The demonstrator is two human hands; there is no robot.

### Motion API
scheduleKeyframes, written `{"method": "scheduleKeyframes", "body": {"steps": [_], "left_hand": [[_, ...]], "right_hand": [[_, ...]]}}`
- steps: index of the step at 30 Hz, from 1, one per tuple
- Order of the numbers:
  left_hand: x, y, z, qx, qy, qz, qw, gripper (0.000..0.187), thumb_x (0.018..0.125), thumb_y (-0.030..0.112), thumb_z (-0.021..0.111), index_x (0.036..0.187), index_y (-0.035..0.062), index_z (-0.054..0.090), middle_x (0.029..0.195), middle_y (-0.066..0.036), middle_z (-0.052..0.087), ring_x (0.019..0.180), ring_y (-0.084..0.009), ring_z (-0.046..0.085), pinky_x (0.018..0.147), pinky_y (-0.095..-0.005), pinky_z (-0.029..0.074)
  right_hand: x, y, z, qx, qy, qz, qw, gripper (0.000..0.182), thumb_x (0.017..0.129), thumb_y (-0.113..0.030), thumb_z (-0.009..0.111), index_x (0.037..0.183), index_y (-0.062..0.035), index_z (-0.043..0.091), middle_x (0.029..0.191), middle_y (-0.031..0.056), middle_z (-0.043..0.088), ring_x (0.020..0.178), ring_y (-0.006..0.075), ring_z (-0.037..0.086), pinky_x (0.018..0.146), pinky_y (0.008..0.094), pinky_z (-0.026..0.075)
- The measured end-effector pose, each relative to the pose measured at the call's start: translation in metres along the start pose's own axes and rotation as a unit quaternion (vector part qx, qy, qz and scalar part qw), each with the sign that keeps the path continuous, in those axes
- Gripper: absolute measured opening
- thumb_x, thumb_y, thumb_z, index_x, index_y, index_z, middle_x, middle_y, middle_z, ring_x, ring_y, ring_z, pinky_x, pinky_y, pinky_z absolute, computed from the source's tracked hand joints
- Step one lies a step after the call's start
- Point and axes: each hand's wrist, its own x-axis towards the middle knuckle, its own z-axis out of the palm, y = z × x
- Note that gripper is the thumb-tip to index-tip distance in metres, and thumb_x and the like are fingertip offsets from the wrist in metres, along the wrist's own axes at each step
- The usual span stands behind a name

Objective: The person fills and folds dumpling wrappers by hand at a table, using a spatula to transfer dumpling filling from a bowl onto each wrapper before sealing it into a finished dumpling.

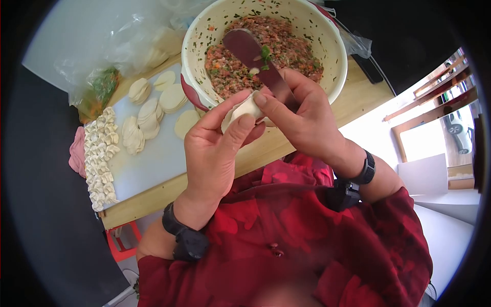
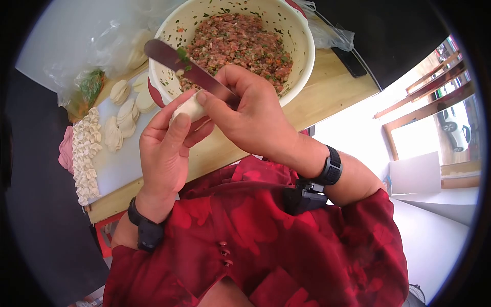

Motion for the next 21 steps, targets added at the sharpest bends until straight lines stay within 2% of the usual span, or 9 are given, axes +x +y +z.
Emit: {"method": "scheduleKeyframes", "body": {"steps": [2,7,9,11,12,14,16,20,21], "left_hand": [[0.002,-0.002,-0.003,-0.004,0.027,-0.016,0.999,0.035,0.094,0.012,0.063,0.125,-0.0041,0.057,0.117,-0.013,0.063,0.106,-0.0195,0.064,0.092,-0.0336,0.057],[0.003,0.000,-0.012,-0.060,0.049,-0.033,0.996,0.027,0.096,0.013,0.061,0.119,-0.0016,0.060,0.112,-0.012,0.066,0.102,-0.0199,0.066,0.090,-0.0338,0.057],[0.003,0.000,-0.012,-0.067,0.048,-0.036,0.996,0.027,0.096,0.015,0.061,0.118,-0.0001,0.060,0.111,-0.011,0.067,0.100,-0.0201,0.067,0.089,-0.0336,0.057],[0.003,0.000,-0.009,-0.055,0.065,-0.035,0.996,0.026,0.094,0.014,0.065,0.114,-0.0007,0.064,0.112,-0.009,0.066,0.097,-0.0140,0.065,0.080,-0.0267,0.056],[0.003,-0.001,-0.012,-0.055,0.065,-0.036,0.996,0.026,0.094,0.014,0.065,0.114,-0.0007,0.064,0.112,-0.009,0.066,0.097,-0.0140,0.065,0.080,-0.0267,0.056],[0.004,-0.003,-0.021,0.047,0.060,-0.015,0.997,0.022,0.091,0.014,0.068,0.109,0.0018,0.069,0.111,-0.005,0.065,0.089,-0.0103,0.063,0.073,-0.0232,0.052],[0.004,-0.003,-0.023,0.067,0.069,-0.013,0.995,0.020,0.090,0.013,0.069,0.107,0.0020,0.070,0.108,-0.004,0.065,0.087,-0.0095,0.061,0.071,-0.0228,0.051],[0.004,0.002,-0.021,0.106,0.086,-0.019,0.990,0.019,0.088,0.010,0.071,0.105,0.0016,0.071,0.103,-0.003,0.063,0.086,-0.0093,0.061,0.069,-0.0230,0.052],[0.004,0.002,-0.021,0.106,0.088,-0.019,0.990,0.019,0.088,0.010,0.071,0.105,0.0016,0.071,0.103,-0.003,0.063,0.086,-0.0093,0.061,0.069,-0.0230,0.052]], "right_hand": [[0.000,0.000,0.000,-0.005,-0.007,0.011,1.000,0.016,0.090,-0.014,0.067,0.088,-0.0018,0.057,0.068,-0.0053,0.052,0.062,0.0026,0.044,0.052,0.0221,0.036],[0.004,0.007,-0.005,-0.025,0.006,-0.125,0.992,0.020,0.086,-0.014,0.074,0.094,-0.0007,0.061,0.069,-0.0020,0.056,0.064,0.0048,0.050,0.056,0.0228,0.042],[0.001,0.007,-0.008,-0.022,-0.020,-0.097,0.995,0.020,0.086,-0.014,0.074,0.096,-0.0009,0.062,0.071,-0.0010,0.058,0.064,0.0055,0.050,0.057,0.0229,0.042],[-0.001,0.006,-0.011,-0.019,-0.043,-0.068,0.997,0.019,0.086,-0.013,0.074,0.097,-0.0011,0.063,0.072,0.0000,0.059,0.064,0.0063,0.051,0.058,0.0230,0.043],[-0.002,0.006,-0.012,-0.046,-0.034,-0.073,0.996,0.018,0.086,-0.012,0.074,0.096,-0.0013,0.063,0.073,0.0005,0.060,0.064,0.0062,0.051,0.057,0.0232,0.044],[-0.002,0.007,-0.013,-0.071,-0.025,-0.078,0.994,0.017,0.085,-0.012,0.074,0.095,-0.0015,0.064,0.075,0.0011,0.061,0.065,0.0060,0.052,0.057,0.0233,0.045],[0.000,0.009,-0.013,-0.091,-0.023,-0.127,0.988,0.017,0.085,-0.011,0.075,0.094,-0.0018,0.065,0.075,0.0023,0.063,0.065,0.0061,0.054,0.057,0.0241,0.045],[-0.001,0.002,-0.004,-0.032,-0.023,-0.072,0.997,0.015,0.084,-0.010,0.075,0.093,-0.0018,0.065,0.075,0.0037,0.063,0.063,0.0074,0.055,0.056,0.0249,0.045],[-0.001,-0.001,-0.005,-0.093,-0.033,-0.098,0.990,0.015,0.084,-0.010,0.075,0.094,-0.0024,0.066,0.076,0.0045,0.064,0.064,0.0089,0.056,0.057,0.0251,0.046]]}}
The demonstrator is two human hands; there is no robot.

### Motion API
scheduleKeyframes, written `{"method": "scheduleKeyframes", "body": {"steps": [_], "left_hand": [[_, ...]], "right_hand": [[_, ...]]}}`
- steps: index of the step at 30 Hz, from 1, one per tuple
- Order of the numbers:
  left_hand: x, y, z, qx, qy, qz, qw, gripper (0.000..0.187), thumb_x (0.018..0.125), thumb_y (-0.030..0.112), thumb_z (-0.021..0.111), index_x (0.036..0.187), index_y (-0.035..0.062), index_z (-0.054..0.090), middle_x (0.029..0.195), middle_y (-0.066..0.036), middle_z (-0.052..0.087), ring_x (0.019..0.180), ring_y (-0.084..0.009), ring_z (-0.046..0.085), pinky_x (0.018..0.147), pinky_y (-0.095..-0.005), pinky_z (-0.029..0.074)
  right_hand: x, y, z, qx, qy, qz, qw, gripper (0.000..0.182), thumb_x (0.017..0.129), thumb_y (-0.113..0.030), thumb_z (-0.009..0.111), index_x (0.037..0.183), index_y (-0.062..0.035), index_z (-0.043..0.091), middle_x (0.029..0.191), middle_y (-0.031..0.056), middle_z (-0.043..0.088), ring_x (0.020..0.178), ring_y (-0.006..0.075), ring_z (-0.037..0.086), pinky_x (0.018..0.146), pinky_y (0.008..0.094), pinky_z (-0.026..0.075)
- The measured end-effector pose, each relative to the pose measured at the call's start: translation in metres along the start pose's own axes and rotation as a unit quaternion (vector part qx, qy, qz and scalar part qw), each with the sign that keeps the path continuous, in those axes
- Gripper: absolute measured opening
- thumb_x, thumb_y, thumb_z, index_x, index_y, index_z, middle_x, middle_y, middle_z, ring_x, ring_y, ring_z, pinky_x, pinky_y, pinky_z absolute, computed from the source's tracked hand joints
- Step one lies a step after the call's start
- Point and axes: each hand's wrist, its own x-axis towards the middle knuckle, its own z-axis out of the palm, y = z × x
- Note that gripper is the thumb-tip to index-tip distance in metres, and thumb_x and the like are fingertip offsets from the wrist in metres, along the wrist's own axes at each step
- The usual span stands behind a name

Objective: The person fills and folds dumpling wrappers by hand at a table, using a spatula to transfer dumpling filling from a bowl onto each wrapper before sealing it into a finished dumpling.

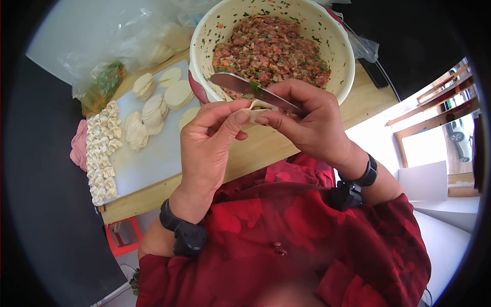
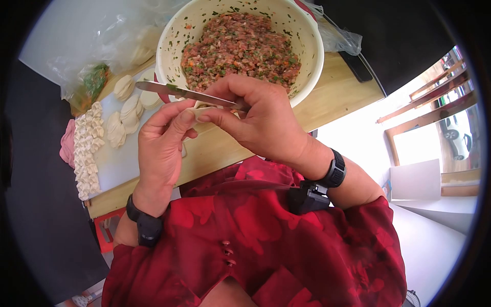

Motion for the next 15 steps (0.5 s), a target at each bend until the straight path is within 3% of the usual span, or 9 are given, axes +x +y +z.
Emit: {"method": "scheduleKeyframes", "body": {"steps": [4,9,12,14,15], "left_hand": [[0.003,-0.008,-0.006,0.020,-0.021,0.089,0.996,0.016,0.086,0.002,0.071,0.102,0.0001,0.071,0.100,-0.004,0.060,0.083,-0.0106,0.063,0.068,-0.0239,0.054],[0.000,-0.003,-0.005,0.109,0.014,0.160,0.981,0.011,0.084,-0.005,0.070,0.095,-0.0012,0.069,0.095,-0.004,0.059,0.077,-0.0098,0.064,0.068,-0.0229,0.055],[0.004,-0.010,0.002,0.056,0.026,0.185,0.981,0.008,0.085,-0.006,0.069,0.090,-0.0001,0.065,0.090,-0.004,0.061,0.074,-0.0090,0.064,0.066,-0.0223,0.056],[0.007,-0.013,0.004,-0.081,0.014,0.144,0.986,0.010,0.085,-0.005,0.068,0.087,0.0011,0.061,0.084,-0.003,0.064,0.073,-0.0087,0.065,0.063,-0.0219,0.056],[0.006,-0.012,0.000,-0.079,0.023,0.147,0.986,0.010,0.085,-0.005,0.068,0.087,0.0011,0.061,0.084,-0.003,0.064,0.073,-0.0087,0.065,0.063,-0.0219,0.056]], "right_hand": [[0.004,0.007,0.001,-0.101,-0.007,-0.106,0.989,0.014,0.082,-0.005,0.074,0.094,-0.0046,0.068,0.079,0.0057,0.066,0.068,0.0137,0.061,0.059,0.0263,0.048],[0.005,-0.003,0.013,-0.107,-0.018,-0.153,0.982,0.015,0.081,0.006,0.066,0.092,-0.0035,0.066,0.080,0.0068,0.065,0.070,0.0167,0.063,0.061,0.0269,0.049],[0.008,-0.004,0.026,-0.075,0.006,-0.135,0.988,0.011,0.084,0.010,0.060,0.090,-0.0004,0.061,0.076,0.0049,0.061,0.069,0.0106,0.061,0.061,0.0232,0.047],[0.009,-0.005,0.037,-0.029,0.017,-0.122,0.992,0.010,0.086,0.009,0.059,0.090,-0.0003,0.060,0.076,0.0039,0.060,0.069,0.0094,0.060,0.061,0.0226,0.046],[0.009,-0.005,0.041,0.006,0.038,-0.105,0.994,0.009,0.088,0.009,0.058,0.090,-0.0002,0.060,0.076,0.0028,0.060,0.070,0.0081,0.059,0.062,0.0220,0.046]]}}
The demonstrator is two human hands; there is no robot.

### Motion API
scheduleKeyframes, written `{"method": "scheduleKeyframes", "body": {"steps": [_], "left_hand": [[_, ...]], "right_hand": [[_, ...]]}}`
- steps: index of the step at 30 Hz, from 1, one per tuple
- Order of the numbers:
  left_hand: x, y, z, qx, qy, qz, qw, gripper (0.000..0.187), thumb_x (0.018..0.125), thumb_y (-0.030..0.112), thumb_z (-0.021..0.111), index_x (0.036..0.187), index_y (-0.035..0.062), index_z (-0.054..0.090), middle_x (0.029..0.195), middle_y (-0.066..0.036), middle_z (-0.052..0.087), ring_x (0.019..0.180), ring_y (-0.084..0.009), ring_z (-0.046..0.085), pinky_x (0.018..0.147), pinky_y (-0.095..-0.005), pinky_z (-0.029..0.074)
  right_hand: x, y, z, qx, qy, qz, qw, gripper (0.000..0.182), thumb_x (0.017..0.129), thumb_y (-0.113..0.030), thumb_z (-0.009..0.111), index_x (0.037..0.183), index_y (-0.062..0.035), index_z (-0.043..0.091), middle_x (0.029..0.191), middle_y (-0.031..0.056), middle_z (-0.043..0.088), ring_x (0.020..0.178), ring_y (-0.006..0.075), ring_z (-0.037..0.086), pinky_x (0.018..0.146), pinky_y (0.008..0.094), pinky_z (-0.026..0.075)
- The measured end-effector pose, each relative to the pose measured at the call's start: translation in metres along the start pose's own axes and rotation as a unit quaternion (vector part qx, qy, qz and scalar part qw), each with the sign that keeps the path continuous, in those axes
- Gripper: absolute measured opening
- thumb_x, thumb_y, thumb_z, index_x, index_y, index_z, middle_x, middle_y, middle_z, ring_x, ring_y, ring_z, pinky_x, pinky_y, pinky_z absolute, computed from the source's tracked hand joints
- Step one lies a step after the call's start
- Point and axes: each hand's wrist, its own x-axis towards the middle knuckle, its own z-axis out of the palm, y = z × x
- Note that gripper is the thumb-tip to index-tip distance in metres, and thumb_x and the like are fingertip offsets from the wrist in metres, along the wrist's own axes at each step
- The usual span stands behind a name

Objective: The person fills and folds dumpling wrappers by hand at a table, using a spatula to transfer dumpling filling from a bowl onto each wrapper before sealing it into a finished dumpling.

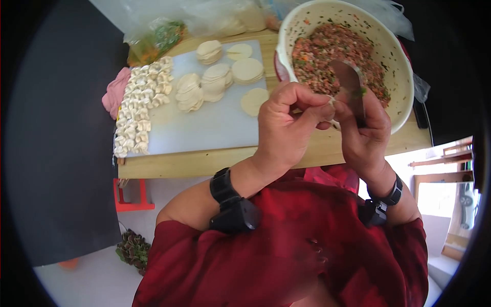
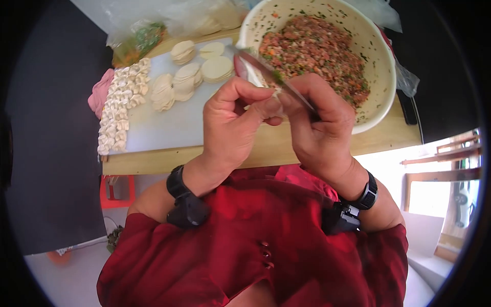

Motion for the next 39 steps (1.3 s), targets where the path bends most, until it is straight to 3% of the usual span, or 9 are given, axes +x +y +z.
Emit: {"method": "scheduleKeyframes", "body": {"steps": [4,8,10,17,21,23,33,37,39], "left_hand": [[0.004,0.012,-0.020,0.005,-0.041,0.011,0.999,0.008,0.088,0.001,0.068,0.094,0.0014,0.062,0.085,-0.007,0.067,0.076,-0.0117,0.065,0.066,-0.0244,0.056],[0.012,0.055,-0.085,0.207,-0.010,0.027,0.978,0.008,0.084,0.000,0.070,0.092,0.0020,0.067,0.086,-0.004,0.068,0.078,-0.0087,0.064,0.070,-0.0238,0.054],[0.013,0.075,-0.138,0.322,0.034,0.026,0.946,0.009,0.084,0.000,0.070,0.092,0.0022,0.068,0.086,-0.003,0.068,0.079,-0.0088,0.063,0.070,-0.0239,0.053],[0.001,0.085,-0.278,0.546,0.200,-0.063,0.811,0.006,0.084,0.000,0.067,0.091,0.0007,0.068,0.079,-0.002,0.068,0.072,-0.0074,0.062,0.067,-0.0233,0.050],[-0.001,0.085,-0.270,0.571,0.234,-0.056,0.785,0.007,0.085,-0.001,0.066,0.091,0.0010,0.068,0.080,-0.003,0.068,0.072,-0.0087,0.063,0.067,-0.0243,0.050],[-0.003,0.089,-0.262,0.641,0.246,-0.038,0.726,0.009,0.088,0.001,0.063,0.097,0.0009,0.066,0.084,-0.001,0.068,0.076,-0.0084,0.063,0.070,-0.0224,0.050],[-0.013,0.087,-0.249,0.614,0.281,0.004,0.738,0.022,0.087,-0.001,0.062,0.108,0.0034,0.067,0.094,-0.008,0.069,0.082,-0.0141,0.065,0.073,-0.0258,0.052],[-0.016,0.047,-0.194,0.474,0.051,0.013,0.879,0.021,0.088,-0.005,0.062,0.106,0.0036,0.068,0.100,-0.006,0.066,0.090,-0.0111,0.062,0.078,-0.0239,0.052],[-0.014,0.034,-0.154,0.536,-0.063,0.057,0.840,0.025,0.080,-0.003,0.071,0.103,0.0044,0.069,0.100,-0.008,0.066,0.092,-0.0180,0.064,0.079,-0.0290,0.052]], "right_hand": [[0.001,-0.002,0.006,0.062,-0.058,0.099,0.991,0.008,0.094,0.004,0.054,0.101,0.0016,0.059,0.083,0.0037,0.063,0.071,0.0079,0.058,0.067,0.0227,0.048],[0.000,-0.006,-0.016,0.039,-0.087,0.107,0.990,0.020,0.101,-0.012,0.052,0.114,0.0017,0.060,0.082,0.0020,0.063,0.070,0.0080,0.057,0.065,0.0224,0.046],[0.001,0.000,-0.033,0.025,-0.092,0.139,0.986,0.025,0.102,-0.021,0.053,0.102,0.0003,0.066,0.076,0.0004,0.060,0.068,0.0066,0.053,0.063,0.0219,0.043],[-0.006,0.016,-0.059,-0.044,-0.039,0.147,0.987,0.024,0.101,-0.022,0.056,0.100,-0.0004,0.067,0.070,-0.0018,0.054,0.066,0.0060,0.049,0.063,0.0216,0.039],[-0.005,0.016,-0.068,-0.055,-0.033,0.152,0.986,0.024,0.100,-0.022,0.056,0.098,-0.0007,0.067,0.069,-0.0023,0.054,0.066,0.0058,0.047,0.062,0.0213,0.038],[-0.005,0.016,-0.069,-0.063,-0.037,0.149,0.986,0.024,0.100,-0.022,0.057,0.098,-0.0008,0.067,0.069,-0.0023,0.054,0.066,0.0057,0.047,0.062,0.0211,0.038],[-0.005,0.025,-0.080,-0.070,-0.049,0.182,0.980,0.019,0.097,-0.019,0.061,0.100,-0.0011,0.067,0.075,-0.0032,0.056,0.068,0.0049,0.047,0.063,0.0200,0.038],[0.005,0.019,-0.081,-0.097,-0.047,0.220,0.970,0.017,0.096,-0.017,0.062,0.101,-0.0013,0.066,0.077,-0.0037,0.056,0.073,0.0042,0.049,0.067,0.0204,0.040],[0.010,0.027,-0.090,-0.082,-0.082,0.230,0.966,0.018,0.097,-0.018,0.061,0.101,-0.0007,0.065,0.079,-0.0036,0.058,0.075,0.0041,0.049,0.067,0.0207,0.040]]}}
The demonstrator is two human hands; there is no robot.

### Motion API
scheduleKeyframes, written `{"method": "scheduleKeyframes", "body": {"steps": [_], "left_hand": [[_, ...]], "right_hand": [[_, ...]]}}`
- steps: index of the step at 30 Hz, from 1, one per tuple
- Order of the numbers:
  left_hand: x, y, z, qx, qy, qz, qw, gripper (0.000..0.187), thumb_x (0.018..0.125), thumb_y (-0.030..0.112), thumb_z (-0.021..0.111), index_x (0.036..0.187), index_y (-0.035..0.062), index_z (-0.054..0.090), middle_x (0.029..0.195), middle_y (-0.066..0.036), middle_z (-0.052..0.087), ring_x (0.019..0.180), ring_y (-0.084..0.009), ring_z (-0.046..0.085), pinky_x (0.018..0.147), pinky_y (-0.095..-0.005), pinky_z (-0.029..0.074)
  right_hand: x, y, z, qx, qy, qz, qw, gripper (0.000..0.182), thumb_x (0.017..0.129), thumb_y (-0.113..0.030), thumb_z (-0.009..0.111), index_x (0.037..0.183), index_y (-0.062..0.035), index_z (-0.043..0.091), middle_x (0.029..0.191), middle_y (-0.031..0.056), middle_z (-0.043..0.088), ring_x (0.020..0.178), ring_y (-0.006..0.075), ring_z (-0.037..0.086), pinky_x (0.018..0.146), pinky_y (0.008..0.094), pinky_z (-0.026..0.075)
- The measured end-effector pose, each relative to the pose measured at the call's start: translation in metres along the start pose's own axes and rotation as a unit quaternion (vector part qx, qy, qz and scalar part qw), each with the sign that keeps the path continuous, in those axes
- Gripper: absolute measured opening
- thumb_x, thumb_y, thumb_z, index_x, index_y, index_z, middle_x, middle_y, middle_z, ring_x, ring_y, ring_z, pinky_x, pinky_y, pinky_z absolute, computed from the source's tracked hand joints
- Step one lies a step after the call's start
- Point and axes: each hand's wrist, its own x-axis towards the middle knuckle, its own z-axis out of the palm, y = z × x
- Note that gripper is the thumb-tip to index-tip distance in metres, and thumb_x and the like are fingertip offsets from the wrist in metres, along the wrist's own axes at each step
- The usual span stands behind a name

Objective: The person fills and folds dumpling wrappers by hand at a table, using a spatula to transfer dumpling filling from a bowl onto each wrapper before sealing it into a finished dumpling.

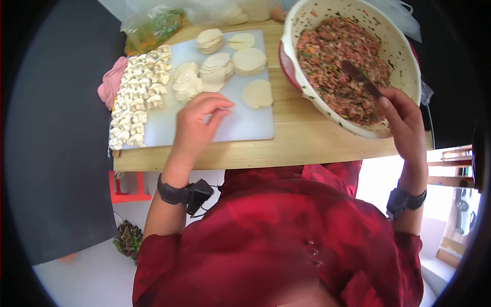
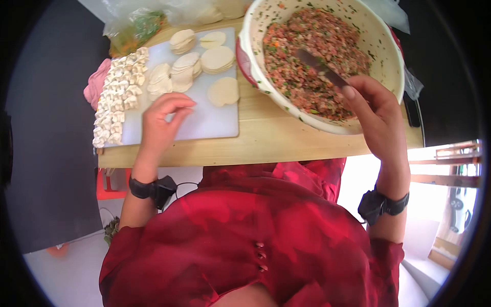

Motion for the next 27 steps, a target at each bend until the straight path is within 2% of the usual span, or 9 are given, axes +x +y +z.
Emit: {"method": "scheduleKeyframes", "body": {"steps": [3,5,7,11,13,14,16,25,27], "left_hand": [[0.016,0.015,0.034,0.095,0.003,0.142,0.985,0.028,0.075,-0.001,0.073,0.101,0.0040,0.067,0.098,-0.009,0.065,0.091,-0.0260,0.063,0.076,-0.0333,0.053],[0.026,0.016,0.046,0.101,-0.024,0.165,0.981,0.029,0.073,-0.001,0.072,0.101,0.0043,0.066,0.099,-0.009,0.065,0.095,-0.0292,0.061,0.077,-0.0366,0.052],[0.032,0.012,0.054,0.178,-0.057,0.199,0.962,0.022,0.075,0.002,0.071,0.096,0.0039,0.066,0.096,-0.008,0.064,0.091,-0.0296,0.061,0.077,-0.0366,0.053],[0.037,0.017,0.060,0.218,-0.055,0.191,0.956,0.007,0.081,0.003,0.067,0.087,0.0055,0.065,0.101,-0.008,0.066,0.093,-0.0241,0.064,0.078,-0.0346,0.053],[0.034,0.012,0.065,-0.045,-0.012,-0.008,0.999,0.003,0.090,0.004,0.060,0.091,0.0061,0.062,0.107,-0.011,0.068,0.099,-0.0205,0.065,0.083,-0.0346,0.054],[0.035,0.010,0.061,-0.046,-0.017,-0.005,0.999,0.003,0.090,0.004,0.060,0.091,0.0061,0.062,0.107,-0.011,0.068,0.099,-0.0205,0.065,0.083,-0.0346,0.054],[0.036,0.010,0.049,-0.437,-0.052,-0.202,0.875,0.013,0.097,0.010,0.049,0.106,0.0034,0.057,0.116,-0.017,0.065,0.107,-0.0223,0.063,0.089,-0.0370,0.054],[0.022,0.058,0.056,-0.602,-0.118,-0.375,0.695,0.040,0.103,0.027,0.045,0.129,-0.0040,0.047,0.130,-0.017,0.056,0.115,-0.0269,0.060,0.096,-0.0418,0.053],[0.017,0.063,0.065,-0.584,-0.104,-0.376,0.712,0.043,0.101,0.027,0.051,0.131,-0.0041,0.047,0.126,-0.016,0.058,0.114,-0.0256,0.061,0.097,-0.0421,0.053]], "right_hand": [[0.007,-0.003,-0.016,-0.045,-0.046,0.006,0.998,0.021,0.095,-0.020,0.061,0.097,0.0006,0.065,0.077,0.0004,0.060,0.072,0.0055,0.050,0.065,0.0220,0.041],[0.009,-0.015,-0.020,-0.258,-0.050,-0.013,0.965,0.018,0.091,-0.018,0.062,0.094,-0.0007,0.066,0.074,0.0079,0.062,0.067,0.0116,0.054,0.062,0.0261,0.043],[0.010,-0.016,-0.020,-0.318,-0.033,-0.060,0.946,0.017,0.086,-0.015,0.061,0.096,-0.0039,0.069,0.079,0.0154,0.067,0.074,0.0333,0.064,0.068,0.0407,0.051],[0.015,-0.009,-0.012,-0.402,-0.061,-0.119,0.906,0.014,0.082,-0.012,0.059,0.088,-0.0028,0.068,0.078,0.0175,0.066,0.078,0.0391,0.063,0.070,0.0466,0.051],[0.015,-0.011,-0.005,-0.424,-0.111,-0.086,0.895,0.013,0.081,-0.010,0.058,0.084,-0.0024,0.068,0.078,0.0182,0.065,0.080,0.0398,0.063,0.070,0.0477,0.050],[0.014,-0.011,-0.002,-0.420,-0.124,-0.098,0.893,0.011,0.081,-0.009,0.057,0.081,-0.0020,0.066,0.075,0.0179,0.063,0.077,0.0389,0.062,0.069,0.0475,0.049],[0.012,-0.012,0.002,-0.398,-0.127,-0.127,0.900,0.010,0.082,-0.008,0.057,0.081,-0.0020,0.065,0.073,0.0174,0.063,0.074,0.0377,0.062,0.067,0.0464,0.049],[0.011,-0.006,0.002,-0.287,-0.131,-0.151,0.937,0.014,0.082,-0.007,0.058,0.088,-0.0002,0.068,0.074,0.0169,0.065,0.070,0.0346,0.064,0.065,0.0411,0.050],[0.011,-0.009,-0.002,-0.267,-0.134,-0.128,0.946,0.014,0.083,-0.007,0.058,0.089,0.0006,0.068,0.073,0.0164,0.065,0.068,0.0322,0.063,0.064,0.0388,0.050]]}}
